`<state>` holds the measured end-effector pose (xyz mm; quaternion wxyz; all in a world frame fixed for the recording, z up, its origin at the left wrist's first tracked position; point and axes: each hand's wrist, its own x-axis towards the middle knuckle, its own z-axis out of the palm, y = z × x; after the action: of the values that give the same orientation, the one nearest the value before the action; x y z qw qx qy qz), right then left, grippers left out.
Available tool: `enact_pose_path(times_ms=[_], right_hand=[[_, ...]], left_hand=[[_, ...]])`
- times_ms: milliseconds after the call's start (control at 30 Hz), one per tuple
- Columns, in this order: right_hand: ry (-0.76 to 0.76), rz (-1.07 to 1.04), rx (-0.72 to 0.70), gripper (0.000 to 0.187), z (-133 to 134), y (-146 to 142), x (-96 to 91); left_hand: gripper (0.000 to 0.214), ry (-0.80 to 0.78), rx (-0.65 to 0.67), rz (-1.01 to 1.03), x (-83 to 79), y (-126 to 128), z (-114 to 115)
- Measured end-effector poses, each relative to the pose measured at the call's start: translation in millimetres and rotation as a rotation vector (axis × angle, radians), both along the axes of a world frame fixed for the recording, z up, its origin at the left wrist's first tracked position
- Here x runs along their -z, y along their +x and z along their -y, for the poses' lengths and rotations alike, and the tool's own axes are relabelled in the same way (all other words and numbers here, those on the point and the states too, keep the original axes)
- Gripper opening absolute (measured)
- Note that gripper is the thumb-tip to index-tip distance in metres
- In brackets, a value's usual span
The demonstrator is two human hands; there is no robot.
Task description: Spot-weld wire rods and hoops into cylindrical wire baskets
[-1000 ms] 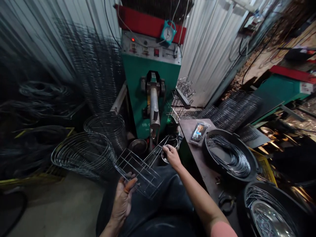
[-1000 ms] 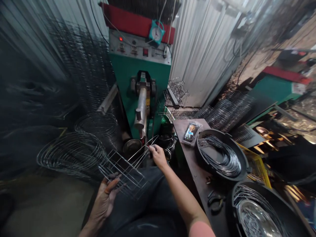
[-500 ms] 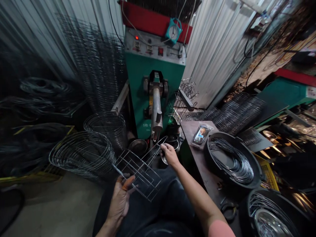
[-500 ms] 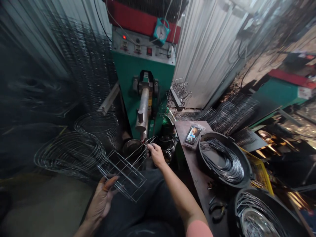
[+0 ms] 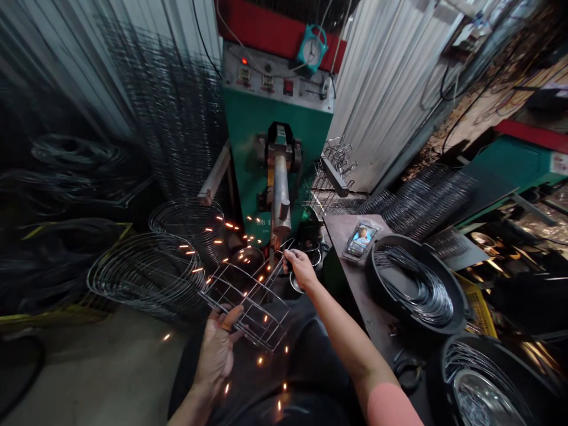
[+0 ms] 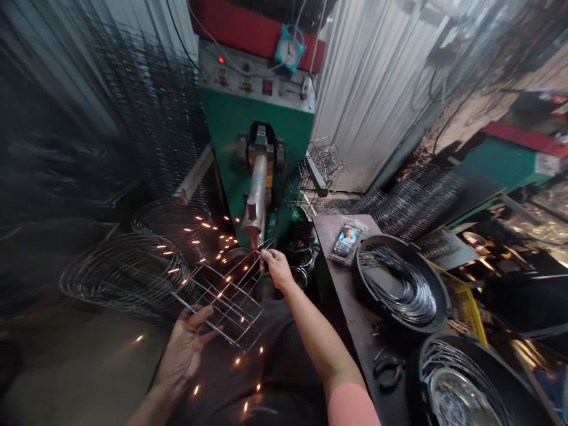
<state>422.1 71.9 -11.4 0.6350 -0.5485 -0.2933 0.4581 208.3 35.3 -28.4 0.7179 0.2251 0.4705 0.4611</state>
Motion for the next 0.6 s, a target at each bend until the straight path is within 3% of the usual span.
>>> enact_pose_path(times_ms=[67,167,300,400,600], right_hand=[[-0.031,-0.016,-0.036,0.038,11,1,0.1],[-0.110,0.009,-0.200,0.039,42,-1,1.3],[-0.136,0.216,-0.374,0.033,79,-12,4.4],[-0.121,0.329,-0.362,0.030,87,-21,5.5],[-0.062,0.359,-0.316,0.032,78,-25,7.2]], left_hand=[[0.042,0.006,-0.029,0.008,-1.3,3,5],[0.039,-0.019,-0.059,0.012,-3.1,8,11],[0.038,-0.041,-0.057,0.035,-2.3,10,9],[0.038,-0.026,-0.071,0.014,0.6,10,7],[0.035,-0.031,-0.077,0.008,-0.3,11,4]])
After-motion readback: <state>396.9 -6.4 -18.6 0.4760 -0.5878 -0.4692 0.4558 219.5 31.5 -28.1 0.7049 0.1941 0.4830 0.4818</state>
